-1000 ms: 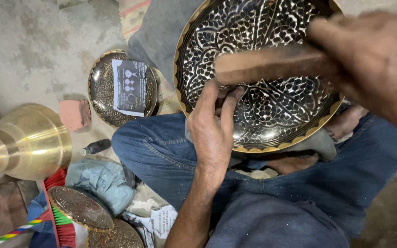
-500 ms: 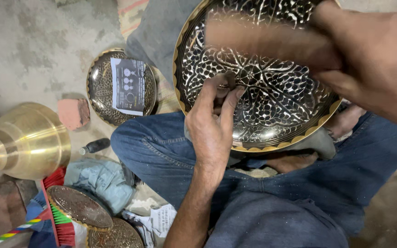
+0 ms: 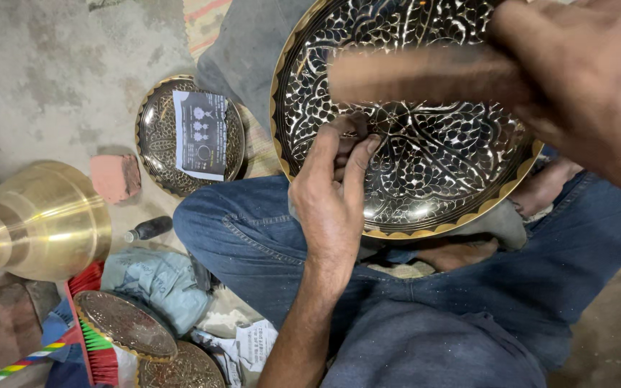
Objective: The person sits cross-legged and uses a wooden mallet to strike a metal chisel against a brass plate, creating a detailed floral pattern. The person repeatedly taps the chisel along the design lines to emboss the metal surface.
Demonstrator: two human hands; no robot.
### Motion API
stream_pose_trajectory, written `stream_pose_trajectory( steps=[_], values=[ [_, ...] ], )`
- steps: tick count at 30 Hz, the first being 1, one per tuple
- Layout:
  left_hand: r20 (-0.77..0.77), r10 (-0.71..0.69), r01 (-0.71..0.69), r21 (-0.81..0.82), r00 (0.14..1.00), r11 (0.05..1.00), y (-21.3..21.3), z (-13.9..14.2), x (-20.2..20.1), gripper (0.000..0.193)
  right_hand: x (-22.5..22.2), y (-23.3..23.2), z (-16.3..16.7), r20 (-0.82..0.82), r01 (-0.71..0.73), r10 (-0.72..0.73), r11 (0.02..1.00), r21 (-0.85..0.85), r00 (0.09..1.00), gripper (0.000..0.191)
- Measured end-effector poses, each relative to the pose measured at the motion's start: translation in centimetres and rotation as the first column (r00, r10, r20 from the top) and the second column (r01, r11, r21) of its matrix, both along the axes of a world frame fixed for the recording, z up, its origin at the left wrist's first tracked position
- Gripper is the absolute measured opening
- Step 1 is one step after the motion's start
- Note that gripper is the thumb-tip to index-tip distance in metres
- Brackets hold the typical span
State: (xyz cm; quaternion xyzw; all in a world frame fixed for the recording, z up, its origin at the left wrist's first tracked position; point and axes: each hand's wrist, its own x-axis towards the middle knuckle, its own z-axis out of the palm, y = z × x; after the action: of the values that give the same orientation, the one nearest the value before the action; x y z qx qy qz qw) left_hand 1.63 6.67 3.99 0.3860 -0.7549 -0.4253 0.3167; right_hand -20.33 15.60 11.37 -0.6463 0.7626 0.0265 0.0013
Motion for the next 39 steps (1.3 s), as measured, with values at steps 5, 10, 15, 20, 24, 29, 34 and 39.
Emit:
stream_pose_trajectory(
  steps=[5,10,15,20,24,29,34,39],
  values=[
    [0.006,0.014,-0.014,0.021,1.000,1.000,0.1,0.2,-0.1,0.025,0.2,0.3,-0.2,-0.071,0.016,-0.010,0.996,0.084,0.997,0.039],
    [-0.037,0.008,-0.008,0.018,0.999,1.000,-0.1,0.4,-0.1,0.028,0.4,-0.4,0.4,-0.031,-0.060,0.060,0.998,-0.001,0.998,0.046],
    [-0.005,0.011,-0.011,0.056,1.000,0.998,-0.1,0.4,-0.2,0.026,0.3,-0.6,0.7,-0.098,-0.056,0.065,0.994,0.095,0.993,0.040],
    [0.000,-0.004,0.004,0.075,1.000,0.997,-0.2,0.1,0.0,0.025,0.1,-0.3,0.0,-0.149,0.059,-0.022,0.966,0.251,0.989,0.033],
    [-0.069,-0.036,0.039,0.048,0.997,0.998,0.0,-0.3,0.3,0.021,-0.3,0.2,-0.2,-0.037,0.009,-0.006,0.997,0.082,0.999,0.045],
    [0.091,-0.011,0.010,0.004,0.996,1.000,-0.3,-0.6,0.2,0.018,0.0,0.2,0.0,-0.133,-0.087,0.080,0.995,-0.054,0.988,0.048],
    [0.027,-0.030,0.030,-0.002,0.999,1.000,-0.1,-0.2,0.1,0.019,-0.2,-0.4,0.1,0.058,-0.031,0.034,0.998,-0.051,0.998,0.044],
    [-0.045,-0.033,0.035,0.053,0.998,0.998,0.0,0.0,0.0,0.023,-0.4,-0.1,-0.5,0.241,0.049,-0.029,0.996,-0.079,0.970,0.044]
  ],
)
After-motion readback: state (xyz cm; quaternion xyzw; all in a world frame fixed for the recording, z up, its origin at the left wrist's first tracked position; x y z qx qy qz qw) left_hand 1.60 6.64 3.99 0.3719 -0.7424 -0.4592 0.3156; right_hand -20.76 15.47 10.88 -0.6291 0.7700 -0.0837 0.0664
